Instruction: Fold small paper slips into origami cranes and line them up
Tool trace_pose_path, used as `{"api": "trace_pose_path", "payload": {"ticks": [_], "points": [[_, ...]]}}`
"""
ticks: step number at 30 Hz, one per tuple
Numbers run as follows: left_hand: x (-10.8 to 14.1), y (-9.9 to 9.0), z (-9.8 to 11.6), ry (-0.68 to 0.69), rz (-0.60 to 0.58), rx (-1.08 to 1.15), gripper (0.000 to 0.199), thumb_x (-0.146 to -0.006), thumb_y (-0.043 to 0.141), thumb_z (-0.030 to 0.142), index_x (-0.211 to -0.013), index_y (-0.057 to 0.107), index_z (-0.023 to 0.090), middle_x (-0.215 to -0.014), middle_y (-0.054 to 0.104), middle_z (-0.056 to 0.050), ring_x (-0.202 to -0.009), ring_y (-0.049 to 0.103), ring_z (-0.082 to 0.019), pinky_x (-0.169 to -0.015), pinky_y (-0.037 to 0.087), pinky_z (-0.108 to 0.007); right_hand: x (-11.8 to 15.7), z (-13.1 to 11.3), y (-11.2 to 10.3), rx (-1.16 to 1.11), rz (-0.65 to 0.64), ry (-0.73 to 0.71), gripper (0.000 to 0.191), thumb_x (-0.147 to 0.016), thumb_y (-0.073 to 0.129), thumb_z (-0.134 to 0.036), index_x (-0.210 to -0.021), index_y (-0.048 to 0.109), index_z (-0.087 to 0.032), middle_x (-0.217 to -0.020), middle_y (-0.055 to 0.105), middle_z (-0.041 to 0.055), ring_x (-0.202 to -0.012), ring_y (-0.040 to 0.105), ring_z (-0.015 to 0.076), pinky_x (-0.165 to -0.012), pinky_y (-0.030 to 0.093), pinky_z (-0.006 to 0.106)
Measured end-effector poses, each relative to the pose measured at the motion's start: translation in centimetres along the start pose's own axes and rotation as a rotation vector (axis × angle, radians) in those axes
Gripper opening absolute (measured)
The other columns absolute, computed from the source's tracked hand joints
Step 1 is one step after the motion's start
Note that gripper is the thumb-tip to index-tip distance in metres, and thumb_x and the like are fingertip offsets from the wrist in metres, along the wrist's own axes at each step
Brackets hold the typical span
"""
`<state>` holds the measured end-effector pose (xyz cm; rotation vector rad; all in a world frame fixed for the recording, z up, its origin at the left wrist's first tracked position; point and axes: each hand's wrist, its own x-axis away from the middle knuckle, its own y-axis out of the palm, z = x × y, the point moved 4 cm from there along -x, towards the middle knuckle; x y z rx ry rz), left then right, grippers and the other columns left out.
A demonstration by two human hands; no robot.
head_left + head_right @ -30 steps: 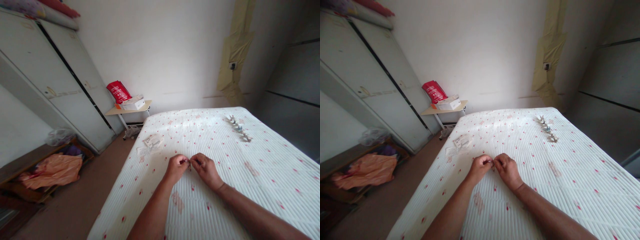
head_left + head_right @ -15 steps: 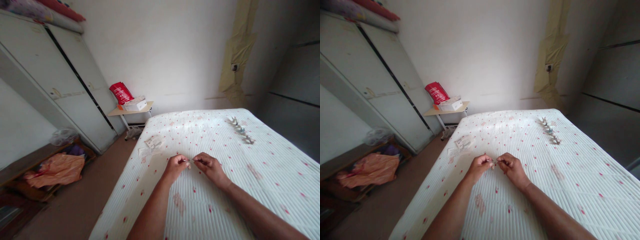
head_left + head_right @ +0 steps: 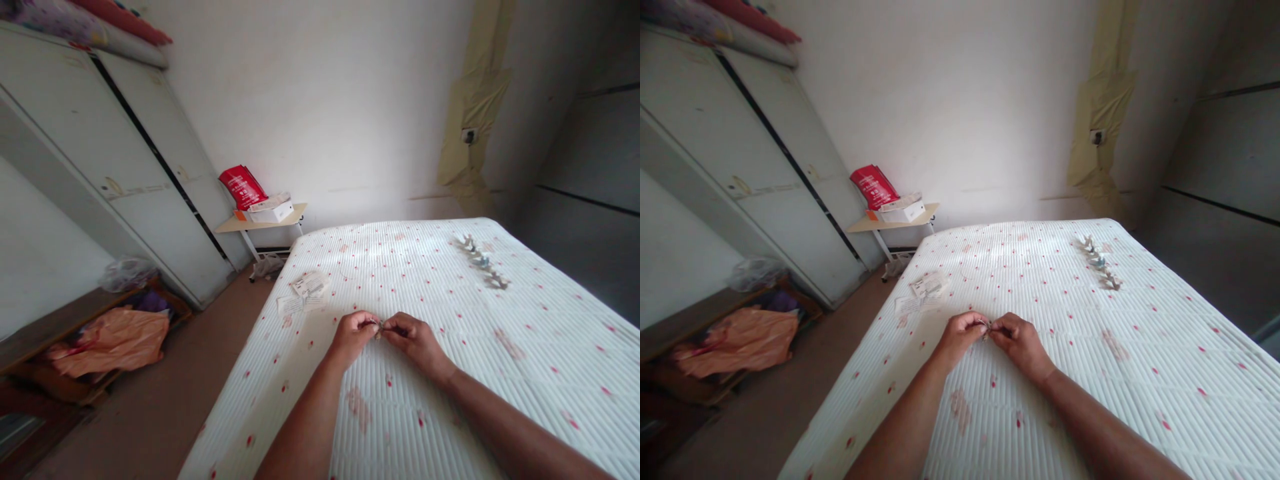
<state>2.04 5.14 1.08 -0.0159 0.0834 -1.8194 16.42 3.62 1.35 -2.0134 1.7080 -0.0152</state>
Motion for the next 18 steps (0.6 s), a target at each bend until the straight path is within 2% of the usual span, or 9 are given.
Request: {"api": "trace_pose_path", "payload": {"ticks": [10, 18], "points": [[-0.01, 0.49, -0.29, 0.02, 0.005, 0.184, 0.034, -0.062, 0.06, 0.013, -0.096, 0.057, 0.015, -0.069, 0.057, 0.001, -0.061, 0.051, -0.009, -0.059, 0.038, -0.021, 0.0, 0.39, -0.05, -0.034, 0.041, 0.048, 0.014, -0.075, 0.057, -0.032, -0.07, 0.059, -0.019, -0.069, 0.058, 0.0005, -0.065, 0.055, 0.0143, -0.06, 0.043, 0.025], [0.19, 0.34, 0.24, 0.055, 0.089, 0.047, 0.017, -0.068, 0.057, 0.018, -0.085, 0.06, 0.014, -0.07, 0.058, -0.001, -0.064, 0.053, -0.011, -0.059, 0.039, -0.021, 0.03, 0.12, -0.1, 0.031, 0.061, 0.081, 0.015, -0.075, 0.055, -0.031, -0.068, 0.059, -0.018, -0.067, 0.058, 0.0009, -0.063, 0.054, 0.0145, -0.059, 0.041, 0.025]]}}
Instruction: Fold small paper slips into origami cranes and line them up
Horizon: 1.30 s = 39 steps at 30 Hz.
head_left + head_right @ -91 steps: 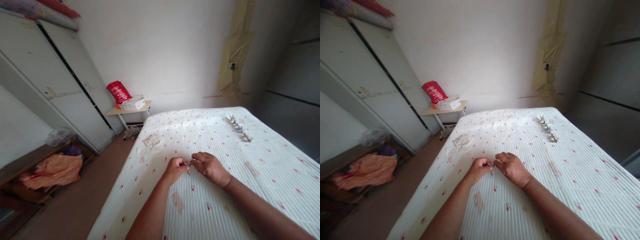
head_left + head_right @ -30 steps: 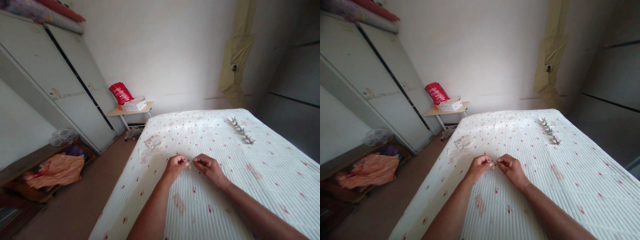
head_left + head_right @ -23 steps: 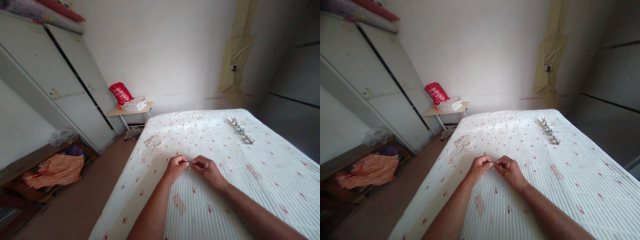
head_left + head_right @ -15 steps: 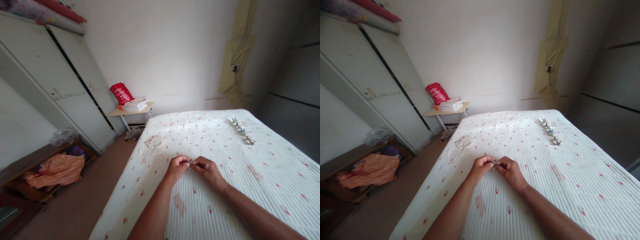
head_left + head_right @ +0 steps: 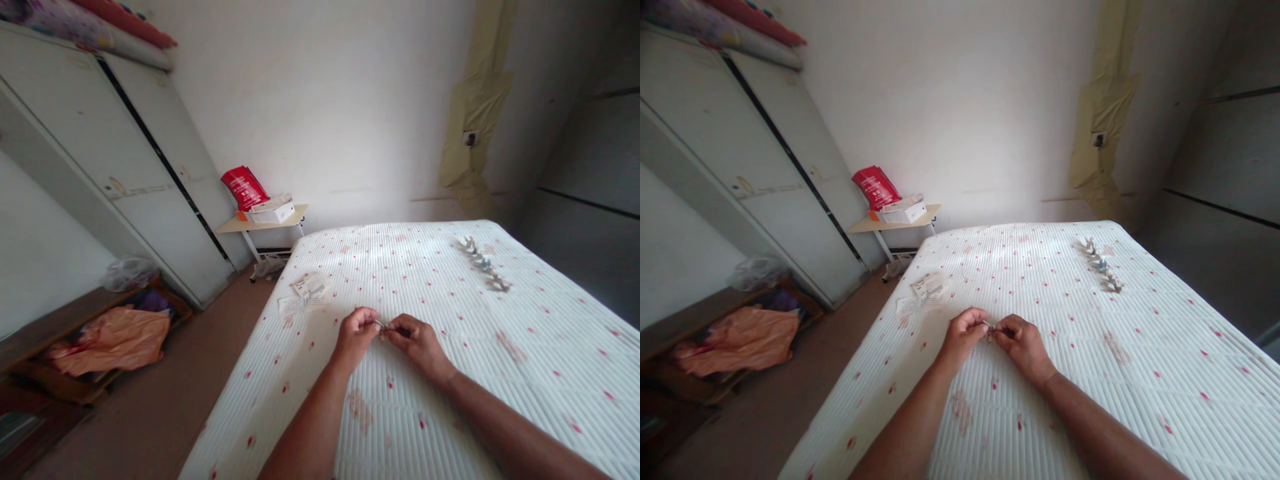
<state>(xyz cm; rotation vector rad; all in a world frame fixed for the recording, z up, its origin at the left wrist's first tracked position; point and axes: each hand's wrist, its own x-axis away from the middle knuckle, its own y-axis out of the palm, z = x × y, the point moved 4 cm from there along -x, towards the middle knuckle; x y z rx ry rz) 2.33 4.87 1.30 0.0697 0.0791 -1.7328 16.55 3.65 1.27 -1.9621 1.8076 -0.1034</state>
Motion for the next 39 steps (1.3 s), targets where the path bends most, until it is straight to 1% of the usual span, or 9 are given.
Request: {"api": "trace_pose_path", "payload": {"ticks": [3, 9, 13, 18, 23, 25, 29, 34, 39], "points": [[0.1, -0.1, 0.3, 0.023, 0.013, -0.072, 0.015, -0.07, 0.058, 0.024, -0.081, 0.062, 0.014, -0.072, 0.06, -0.002, -0.066, 0.054, -0.012, -0.059, 0.039, -0.021, -0.1, 0.0, 0.0, 0.018, -0.006, 0.016, 0.015, -0.074, 0.054, -0.03, -0.068, 0.06, -0.018, -0.066, 0.058, 0.0009, -0.063, 0.054, 0.0146, -0.059, 0.041, 0.025], [0.1, -0.1, 0.6, 0.032, 0.017, -0.147, 0.017, -0.071, 0.056, 0.029, -0.069, 0.062, 0.014, -0.058, 0.056, 0.001, -0.056, 0.049, -0.011, -0.054, 0.036, -0.021, 0.1, -0.1, -0.1, 0.05, 0.007, -0.004, 0.016, -0.074, 0.052, -0.03, -0.066, 0.058, -0.018, -0.063, 0.056, -0.0001, -0.06, 0.053, 0.0143, -0.056, 0.04, 0.025], [0.0, -0.1, 0.2, -0.027, 0.039, -0.081, 0.019, -0.07, 0.056, 0.032, -0.065, 0.059, 0.014, -0.052, 0.052, 0.002, -0.05, 0.046, -0.01, -0.051, 0.035, -0.021, 0.1, -0.4, -0.1, 0.036, -0.007, -0.027, 0.015, -0.075, 0.051, -0.03, -0.066, 0.058, -0.019, -0.063, 0.056, 0.0001, -0.061, 0.053, 0.0144, -0.055, 0.04, 0.024], [0.0, 0.0, -0.2, -0.09, 0.054, 0.044, 0.022, -0.066, 0.06, 0.035, -0.064, 0.058, 0.014, -0.054, 0.056, 0.0, -0.052, 0.05, -0.011, -0.051, 0.037, -0.022, 0.0, -0.5, -0.1, 0.047, 0.0, -0.045, 0.015, -0.075, 0.051, -0.029, -0.067, 0.057, -0.019, -0.064, 0.056, 0.0006, -0.061, 0.053, 0.0146, -0.056, 0.04, 0.024], [-0.1, 0.1, -0.4, -0.116, 0.035, 0.11, 0.022, -0.068, 0.059, 0.034, -0.071, 0.06, 0.012, -0.059, 0.06, -0.002, -0.051, 0.051, -0.01, -0.049, 0.037, -0.021, 0.0, -0.4, -0.2, 0.094, 0.008, -0.044, 0.015, -0.075, 0.05, -0.027, -0.064, 0.056, -0.018, -0.062, 0.055, 0.0005, -0.06, 0.052, 0.0142, -0.055, 0.039, 0.024], [-0.1, -0.1, -0.4, -0.112, 0.052, 0.115, 0.023, -0.068, 0.058, 0.034, -0.075, 0.06, 0.012, -0.062, 0.061, -0.003, -0.053, 0.052, -0.011, -0.049, 0.038, -0.021, 0.0, -0.4, -0.2, 0.113, 0.017, -0.041, 0.015, -0.074, 0.049, -0.025, -0.063, 0.056, -0.018, -0.062, 0.055, 0.0005, -0.059, 0.052, 0.0141, -0.055, 0.039, 0.024], [-0.1, -0.6, -0.2, -0.108, 0.122, 0.081, 0.018, -0.065, 0.058, 0.03, -0.069, 0.06, 0.012, -0.059, 0.06, -0.003, -0.053, 0.052, -0.011, -0.049, 0.038, -0.021, -0.1, -0.7, -0.4, 0.164, 0.039, -0.037, 0.014, -0.073, 0.049, -0.024, -0.062, 0.056, -0.019, -0.062, 0.056, 0.0007, -0.059, 0.052, 0.014, -0.055, 0.039, 0.024], [0.1, -0.2, 0.1, -0.1, 0.09, 0.004, 0.014, -0.062, 0.061, 0.027, -0.066, 0.059, 0.014, -0.053, 0.054, 0.002, -0.05, 0.047, -0.009, -0.05, 0.035, -0.021, 0.0, -0.9, -0.4, 0.242, 0.043, -0.05, 0.015, -0.074, 0.048, -0.024, -0.062, 0.057, -0.019, -0.064, 0.058, 0.001, -0.059, 0.053, 0.014, -0.055, 0.039, 0.025], [0.1, 0.1, 0.3, -0.049, 0.125, -0.092, 0.015, -0.062, 0.062, 0.028, -0.061, 0.057, 0.014, -0.052, 0.051, 0.003, -0.05, 0.043, -0.009, -0.05, 0.033, -0.021, 0.1, -1.0, -0.2, 0.298, 0.038, -0.078, 0.016, -0.075, 0.048, -0.025, -0.063, 0.057, -0.02, -0.064, 0.058, 0.0008, -0.06, 0.054, 0.014, -0.055, 0.038, 0.025]]}}
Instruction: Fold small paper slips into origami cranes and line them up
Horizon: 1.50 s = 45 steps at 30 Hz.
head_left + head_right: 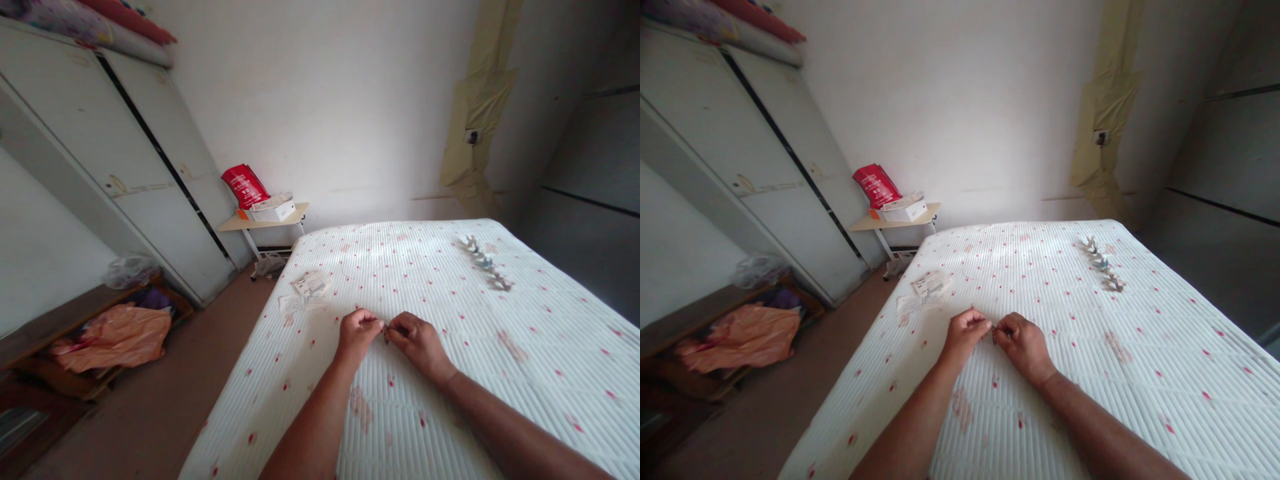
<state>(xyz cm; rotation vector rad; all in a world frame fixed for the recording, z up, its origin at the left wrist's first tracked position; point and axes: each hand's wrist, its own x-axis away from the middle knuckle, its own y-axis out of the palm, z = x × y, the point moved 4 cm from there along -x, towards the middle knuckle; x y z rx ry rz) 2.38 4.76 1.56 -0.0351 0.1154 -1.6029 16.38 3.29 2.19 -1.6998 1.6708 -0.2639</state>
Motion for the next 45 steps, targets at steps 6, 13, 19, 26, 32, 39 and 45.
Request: {"api": "trace_pose_path", "payload": {"ticks": [6, 13, 19, 26, 32, 39, 45], "points": [[-0.1, 0.0, -0.2, -0.011, 0.013, -0.012, 0.013, -0.064, 0.058, 0.027, -0.06, 0.057, 0.014, -0.049, 0.049, 0.004, -0.049, 0.044, -0.009, -0.048, 0.032, -0.02, 0.1, -0.3, 0.0, 0.001, 0.002, -0.013, 0.016, -0.075, 0.048, -0.024, -0.065, 0.059, -0.019, -0.066, 0.058, 0.0009, -0.061, 0.054, 0.0141, -0.056, 0.039, 0.024], [-0.3, 0.0, -1.0, -0.056, 0.017, 0.054, 0.013, -0.062, 0.059, 0.026, -0.064, 0.062, 0.014, -0.05, 0.053, 0.002, -0.048, 0.047, -0.01, -0.047, 0.035, -0.021, -0.1, -0.1, 0.1, -0.009, -0.002, -0.011, 0.016, -0.076, 0.047, -0.024, -0.064, 0.057, -0.019, -0.065, 0.057, 0.001, -0.061, 0.054, 0.0141, -0.056, 0.038, 0.025], [-0.2, 0.0, -0.9, -0.108, 0.01, 0.144, 0.02, -0.06, 0.064, 0.031, -0.064, 0.062, 0.012, -0.053, 0.058, -0.001, -0.047, 0.049, -0.01, -0.047, 0.036, -0.021, 0.0, 0.2, 0.1, -0.024, 0.005, -0.016, 0.017, -0.076, 0.048, -0.025, -0.064, 0.058, -0.019, -0.064, 0.057, 0.0007, -0.06, 0.054, 0.0141, -0.055, 0.038, 0.024], [0.1, 0.0, -0.5, -0.144, 0.012, 0.165, 0.021, -0.059, 0.064, 0.033, -0.058, 0.058, 0.013, -0.05, 0.055, 0.0, -0.043, 0.044, -0.007, -0.043, 0.029, -0.02, -0.1, -0.2, 0.0, -0.095, -0.003, -0.017, 0.017, -0.076, 0.048, -0.025, -0.063, 0.056, -0.019, -0.064, 0.057, 0.0008, -0.06, 0.053, 0.0141, -0.057, 0.038, 0.024], [0.2, 0.1, -0.2, -0.13, 0.037, 0.157, 0.017, -0.06, 0.061, 0.03, -0.055, 0.054, 0.015, -0.047, 0.052, 0.002, -0.041, 0.04, -0.007, -0.043, 0.027, -0.02, -0.1, -0.1, 0.0, -0.143, -0.002, 0.012, 0.016, -0.075, 0.048, -0.026, -0.063, 0.056, -0.019, -0.064, 0.057, 0.0012, -0.061, 0.053, 0.0146, -0.057, 0.039, 0.025], [0.0, 0.0, -0.6, -0.096, 0.05, 0.091, 0.016, -0.061, 0.058, 0.029, -0.054, 0.052, 0.015, -0.046, 0.049, 0.003, -0.042, 0.039, -0.007, -0.044, 0.028, -0.02, -0.2, 0.3, 0.2, -0.188, 0.0, 0.037, 0.017, -0.074, 0.049, -0.028, -0.063, 0.057, -0.019, -0.063, 0.056, 0.0005, -0.06, 0.052, 0.0144, -0.056, 0.039, 0.025], [-0.3, 0.0, -0.6, 0.008, 0.003, -0.063, 0.015, -0.066, 0.056, 0.028, -0.062, 0.057, 0.014, -0.053, 0.051, 0.004, -0.051, 0.044, -0.008, -0.05, 0.034, -0.019, -0.2, 0.8, 0.5, -0.207, -0.04, 0.097, 0.017, -0.073, 0.05, -0.029, -0.063, 0.058, -0.018, -0.061, 0.055, 0.0001, -0.059, 0.051, 0.0141, -0.054, 0.037, 0.024]]}}
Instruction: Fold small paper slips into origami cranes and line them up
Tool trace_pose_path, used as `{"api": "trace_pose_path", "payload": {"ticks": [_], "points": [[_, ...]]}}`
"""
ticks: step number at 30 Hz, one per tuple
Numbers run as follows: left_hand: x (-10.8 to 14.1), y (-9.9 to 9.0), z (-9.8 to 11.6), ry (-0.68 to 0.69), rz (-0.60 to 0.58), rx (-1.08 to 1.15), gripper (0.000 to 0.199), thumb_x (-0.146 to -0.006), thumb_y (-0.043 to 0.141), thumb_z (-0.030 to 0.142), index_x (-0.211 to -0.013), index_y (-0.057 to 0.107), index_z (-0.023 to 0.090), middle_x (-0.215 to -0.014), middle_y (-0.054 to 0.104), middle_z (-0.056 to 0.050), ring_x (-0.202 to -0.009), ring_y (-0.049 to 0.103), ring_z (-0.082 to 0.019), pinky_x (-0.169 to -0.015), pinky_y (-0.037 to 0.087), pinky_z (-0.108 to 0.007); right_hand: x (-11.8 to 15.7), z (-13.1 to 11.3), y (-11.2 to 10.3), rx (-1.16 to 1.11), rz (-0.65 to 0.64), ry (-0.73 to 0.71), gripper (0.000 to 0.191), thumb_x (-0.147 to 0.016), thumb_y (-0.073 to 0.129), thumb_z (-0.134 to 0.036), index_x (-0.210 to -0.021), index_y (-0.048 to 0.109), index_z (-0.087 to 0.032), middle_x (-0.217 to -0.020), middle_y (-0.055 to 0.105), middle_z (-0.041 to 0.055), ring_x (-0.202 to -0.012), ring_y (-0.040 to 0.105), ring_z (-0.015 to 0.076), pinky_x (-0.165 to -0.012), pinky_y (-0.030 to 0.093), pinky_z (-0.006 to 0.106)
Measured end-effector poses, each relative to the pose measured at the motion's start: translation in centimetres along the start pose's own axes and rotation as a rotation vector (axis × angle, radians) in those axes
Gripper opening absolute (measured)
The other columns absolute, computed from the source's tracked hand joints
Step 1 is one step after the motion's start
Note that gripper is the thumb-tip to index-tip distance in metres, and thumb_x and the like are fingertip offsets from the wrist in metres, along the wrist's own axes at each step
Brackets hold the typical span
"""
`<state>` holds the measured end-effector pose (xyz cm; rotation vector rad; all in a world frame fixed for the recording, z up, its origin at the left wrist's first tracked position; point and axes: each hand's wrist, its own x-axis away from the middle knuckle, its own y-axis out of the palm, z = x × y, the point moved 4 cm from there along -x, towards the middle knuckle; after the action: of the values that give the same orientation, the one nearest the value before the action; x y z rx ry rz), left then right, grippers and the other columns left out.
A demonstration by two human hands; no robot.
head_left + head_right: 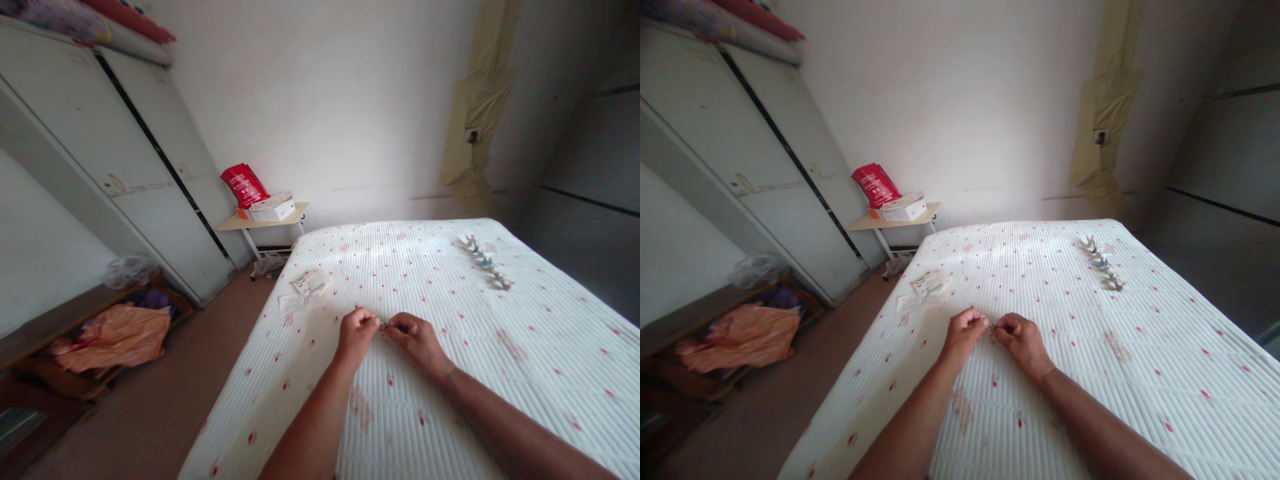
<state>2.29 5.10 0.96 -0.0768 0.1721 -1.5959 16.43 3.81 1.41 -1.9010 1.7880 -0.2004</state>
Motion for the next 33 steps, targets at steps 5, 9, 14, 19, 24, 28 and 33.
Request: {"api": "trace_pose_path", "payload": {"ticks": [5, 9, 14, 19, 24, 28, 33], "points": [[-0.1, 0.1, 0.0, 0.049, -0.065, -0.008, 0.015, -0.064, 0.058, 0.022, -0.074, 0.063, 0.013, -0.067, 0.061, -0.001, -0.063, 0.054, -0.012, -0.061, 0.041, -0.022, 0.0, 0.1, 0.1, -0.047, -0.015, 0.011, 0.017, -0.073, 0.051, -0.03, -0.064, 0.058, -0.017, -0.062, 0.056, 0.0004, -0.06, 0.051, 0.0142, -0.053, 0.037, 0.024], [-0.1, 0.0, 0.1, 0.027, -0.088, -0.04, 0.012, -0.066, 0.057, 0.022, -0.07, 0.063, 0.013, -0.064, 0.06, 0.0, -0.063, 0.054, -0.012, -0.06, 0.04, -0.021, 0.1, 0.1, 0.0, -0.079, -0.016, 0.025, 0.018, -0.073, 0.051, -0.032, -0.064, 0.058, -0.017, -0.061, 0.056, 0.0002, -0.059, 0.051, 0.014, -0.053, 0.037, 0.024], [0.1, 0.1, 0.4, 0.077, -0.126, -0.085, 0.011, -0.069, 0.053, 0.022, -0.068, 0.059, 0.013, -0.06, 0.054, 0.002, -0.06, 0.048, -0.01, -0.057, 0.036, -0.02, 0.1, 0.0, 0.1, -0.081, -0.008, 0.039, 0.019, -0.073, 0.052, -0.033, -0.065, 0.058, -0.017, -0.06, 0.055, -0.0005, -0.058, 0.05, 0.0132, -0.053, 0.036, 0.023], [-0.1, 0.7, 0.0, 0.101, -0.122, -0.101, 0.011, -0.073, 0.05, 0.022, -0.071, 0.057, 0.014, -0.063, 0.054, 0.002, -0.061, 0.048, -0.009, -0.058, 0.037, -0.02, 0.1, 0.3, -0.2, -0.027, 0.027, 0.078, 0.019, -0.072, 0.052, -0.032, -0.062, 0.059, -0.017, -0.059, 0.057, -0.0001, -0.056, 0.051, 0.0135, -0.052, 0.036, 0.023], [0.3, 1.6, -0.4, 0.065, -0.119, -0.018, 0.042, -0.074, 0.05, 0.014, -0.115, 0.045, 0.019, -0.071, 0.059, 0.002, -0.064, 0.053, -0.009, -0.059, 0.038, -0.019, -0.1, 0.7, -0.8, 0.054, 0.108, 0.151, 0.02, -0.071, 0.053, -0.033, -0.059, 0.058, -0.017, -0.058, 0.058, 0.0004, -0.056, 0.052, 0.0143, -0.054, 0.037, 0.025], [0.6, 2.2, -0.2, 0.042, -0.128, -0.009, 0.047, -0.073, 0.05, 0.012, -0.117, 0.04, 0.021, -0.06, 0.051, 0.007, -0.05, 0.044, -0.007, -0.051, 0.032, -0.018, -0.2, 0.8, -0.7, -0.002, 0.093, 0.132, 0.019, -0.073, 0.051, -0.031, -0.063, 0.06, -0.018, -0.062, 0.062, 0.0014, -0.059, 0.055, 0.0151, -0.056, 0.04, 0.025], [0.2, 1.5, -0.4, -0.034, -0.134, 0.125, 0.043, -0.073, 0.05, 0.015, -0.114, 0.039, 0.02, -0.063, 0.055, 0.004, -0.059, 0.051, -0.01, -0.06, 0.037, -0.021, -0.1, 1.0, -2.0, -0.011, 0.075, -0.062, 0.019, -0.076, 0.05, -0.031, -0.079, 0.064, -0.018, -0.076, 0.064, 0.0044, -0.065, 0.058, 0.0158, -0.061, 0.045, 0.027]]}}
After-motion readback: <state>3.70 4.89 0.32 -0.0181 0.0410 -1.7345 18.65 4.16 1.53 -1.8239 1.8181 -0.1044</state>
